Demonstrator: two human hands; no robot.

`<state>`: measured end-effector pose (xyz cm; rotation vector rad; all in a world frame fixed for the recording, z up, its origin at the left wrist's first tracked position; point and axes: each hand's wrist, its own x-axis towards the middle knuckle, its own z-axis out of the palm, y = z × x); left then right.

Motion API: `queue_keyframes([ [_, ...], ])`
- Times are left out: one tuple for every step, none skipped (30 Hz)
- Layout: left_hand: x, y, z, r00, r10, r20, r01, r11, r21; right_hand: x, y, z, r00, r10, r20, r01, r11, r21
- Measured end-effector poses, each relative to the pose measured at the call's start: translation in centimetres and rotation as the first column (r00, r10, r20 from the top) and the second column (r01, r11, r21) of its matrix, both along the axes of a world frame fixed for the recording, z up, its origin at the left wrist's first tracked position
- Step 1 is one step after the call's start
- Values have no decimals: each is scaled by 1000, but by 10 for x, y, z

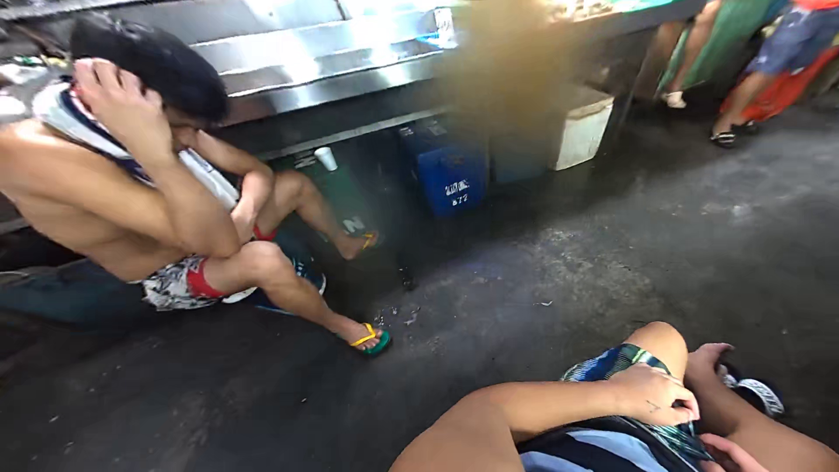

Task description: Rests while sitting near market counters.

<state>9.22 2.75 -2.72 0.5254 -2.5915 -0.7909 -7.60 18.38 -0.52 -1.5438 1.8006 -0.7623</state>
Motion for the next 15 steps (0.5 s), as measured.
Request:
queue_keyframes([
  [-2, 2, 1, 1000, -7, 2, 7, 1000, -5, -3, -3, 0, 1000, 12, 19, -13, 1000, 23],
  [-5, 3, 2, 1000, -17, 3, 17, 1000, -12, -6, -5, -1, 999, 25, 33, -26, 999, 33],
  [-8, 4, 2, 1000, -26, 3, 26, 999, -20, -11, -8, -2, 998, 42, 43, -44, 998, 41],
  [-10, 5, 3, 999, -35, 3, 35, 999, -29, -15, -10, -3, 996, 68, 51, -70, 996, 58],
  [-12, 6, 4, 999, -43, 6, 43, 998, -36, -20, -12, -2, 993, 98, 67, -103, 991, 80],
  [-13, 8, 4, 999, -53, 10, 54, 998, -41, -25, -15, -2, 988, 127, 93, -136, 986, 97],
  [-13, 9, 6, 998, -66, 12, 66, 997, -44, -29, -17, -1, 978, 150, 144, -166, 980, 108],
  [-13, 10, 7, 997, -77, 14, 78, 996, -44, -35, -21, -2, 960, 166, 226, -195, 974, 113],
  [-12, 11, 9, 996, -84, 21, 85, 995, -44, -41, -24, -5, 926, 170, 338, -217, 970, 107],
  [-10, 13, 13, 995, -90, 34, 91, 995, -41, -48, -29, -10, 875, 160, 457, -226, 970, 93],
  [-8, 14, 15, 995, -93, 42, 94, 995, -41, -55, -35, -14, 810, 135, 571, -223, 971, 87],
  [-6, 16, 18, 995, -94, 41, 96, 995, -42, -59, -41, -17, 755, 82, 650, -203, 973, 113],
  [-4, 17, 21, 995, -95, 35, 96, 994, -46, -61, -47, -17, 710, -5, 704, -165, 971, 174],
  [-2, 18, 22, 995, -96, 33, 98, 994, -55, -63, -53, -17, 683, -100, 723, -129, 959, 254],
  [-2, 18, 24, 994, -102, 29, 104, 992, -65, -66, -58, -17, 673, -175, 719, -104, 939, 327],
])
